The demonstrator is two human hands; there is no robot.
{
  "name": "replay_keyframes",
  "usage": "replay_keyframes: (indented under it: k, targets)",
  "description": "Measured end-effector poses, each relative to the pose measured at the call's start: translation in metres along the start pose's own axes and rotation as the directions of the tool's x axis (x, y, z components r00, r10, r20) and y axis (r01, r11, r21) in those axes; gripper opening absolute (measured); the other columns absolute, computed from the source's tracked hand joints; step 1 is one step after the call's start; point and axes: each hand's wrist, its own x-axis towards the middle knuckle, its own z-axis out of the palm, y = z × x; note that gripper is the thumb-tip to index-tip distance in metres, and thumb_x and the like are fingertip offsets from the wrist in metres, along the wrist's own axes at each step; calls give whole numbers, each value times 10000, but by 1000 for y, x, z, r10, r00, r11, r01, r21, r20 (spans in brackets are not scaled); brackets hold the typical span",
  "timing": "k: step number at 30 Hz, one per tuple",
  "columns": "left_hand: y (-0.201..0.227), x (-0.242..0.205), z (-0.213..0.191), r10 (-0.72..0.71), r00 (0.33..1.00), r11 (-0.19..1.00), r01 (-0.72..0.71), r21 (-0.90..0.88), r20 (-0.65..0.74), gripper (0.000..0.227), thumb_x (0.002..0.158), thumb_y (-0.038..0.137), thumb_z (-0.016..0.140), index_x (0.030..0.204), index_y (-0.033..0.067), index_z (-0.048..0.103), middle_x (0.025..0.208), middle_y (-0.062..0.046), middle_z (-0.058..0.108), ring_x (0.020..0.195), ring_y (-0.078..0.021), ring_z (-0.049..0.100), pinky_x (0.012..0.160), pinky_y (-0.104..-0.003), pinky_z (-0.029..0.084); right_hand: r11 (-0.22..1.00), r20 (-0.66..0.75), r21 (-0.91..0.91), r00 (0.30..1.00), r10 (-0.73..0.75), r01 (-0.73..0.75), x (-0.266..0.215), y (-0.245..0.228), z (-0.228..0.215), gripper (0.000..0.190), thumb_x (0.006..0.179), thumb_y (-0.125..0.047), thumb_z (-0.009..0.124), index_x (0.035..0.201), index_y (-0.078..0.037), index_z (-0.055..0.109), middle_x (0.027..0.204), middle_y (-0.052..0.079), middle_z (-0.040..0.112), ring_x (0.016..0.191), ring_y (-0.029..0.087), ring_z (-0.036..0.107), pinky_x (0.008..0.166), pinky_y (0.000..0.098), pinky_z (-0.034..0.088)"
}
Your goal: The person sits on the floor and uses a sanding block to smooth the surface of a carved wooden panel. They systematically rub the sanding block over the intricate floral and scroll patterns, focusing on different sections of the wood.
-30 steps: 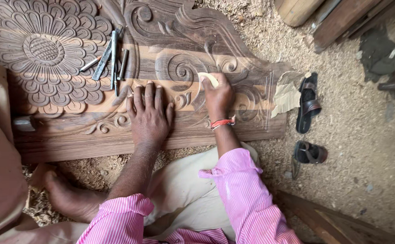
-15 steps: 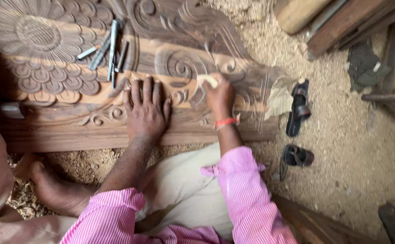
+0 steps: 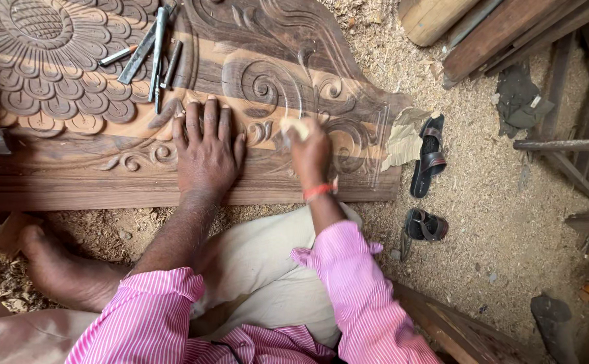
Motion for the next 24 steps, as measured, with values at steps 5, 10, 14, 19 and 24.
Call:
replay_keyframes:
  k: [5, 10, 14, 19, 24]
  targets:
    - [-1, -8, 0, 9, 998, 999, -11, -36, -54, 595, 1107, 472, 437, 1539, 67, 501, 1593, -154, 417, 1493, -373, 303, 1225, -563, 170, 982, 5, 1, 982, 186, -187, 5, -6, 12, 226, 867, -231, 784, 989, -64, 694, 916, 130, 762, 752, 249, 747, 670, 376, 589]
    - [-3, 4, -7, -25, 999, 994, 22, -108, -27, 564, 1061, 447, 440, 1492, 95, 532, 1592, -129, 417, 1487, -363, 277, 1224, -558, 154, 985, 67, -20, 983, 171, -170, -7, -27, 12, 227, 838, -243, 814, 982, -87, 733, 919, 128, 772, 812, 265, 760, 718, 385, 574]
    - [-13, 0, -14, -56, 997, 971, 66, -229, 50, 474, 1108, 383, 398, 1483, 128, 535, 1600, -73, 451, 1530, -283, 336, 1280, -510, 198, 988, 338, 135, 934, -117, 75, -30, -24, -32, 238, 899, -153, 735, 1122, -75, 704, 1079, 128, 741, 988, 284, 729, 857, 390, 559]
    - [-57, 3, -30, 250, 960, 965, -235, -120, 127, 515, 1106, 388, 359, 1530, 128, 495, 1580, -112, 462, 1467, -305, 386, 1238, -480, 271, 881, 541, 65, 726, -425, 468, -9, -39, -50, 230, 942, -86, 698, 1169, -56, 687, 1179, 164, 691, 1138, 377, 622, 960, 450, 502]
    - [-72, 8, -29, 239, 968, 968, -232, -92, 74, 518, 1096, 379, 314, 1508, 126, 499, 1618, -142, 411, 1499, -325, 311, 1206, -486, 256, 827, 341, 119, 760, -554, 549, -19, -48, -11, 308, 886, -27, 630, 1186, -65, 692, 1250, 170, 672, 1164, 377, 633, 999, 465, 512]
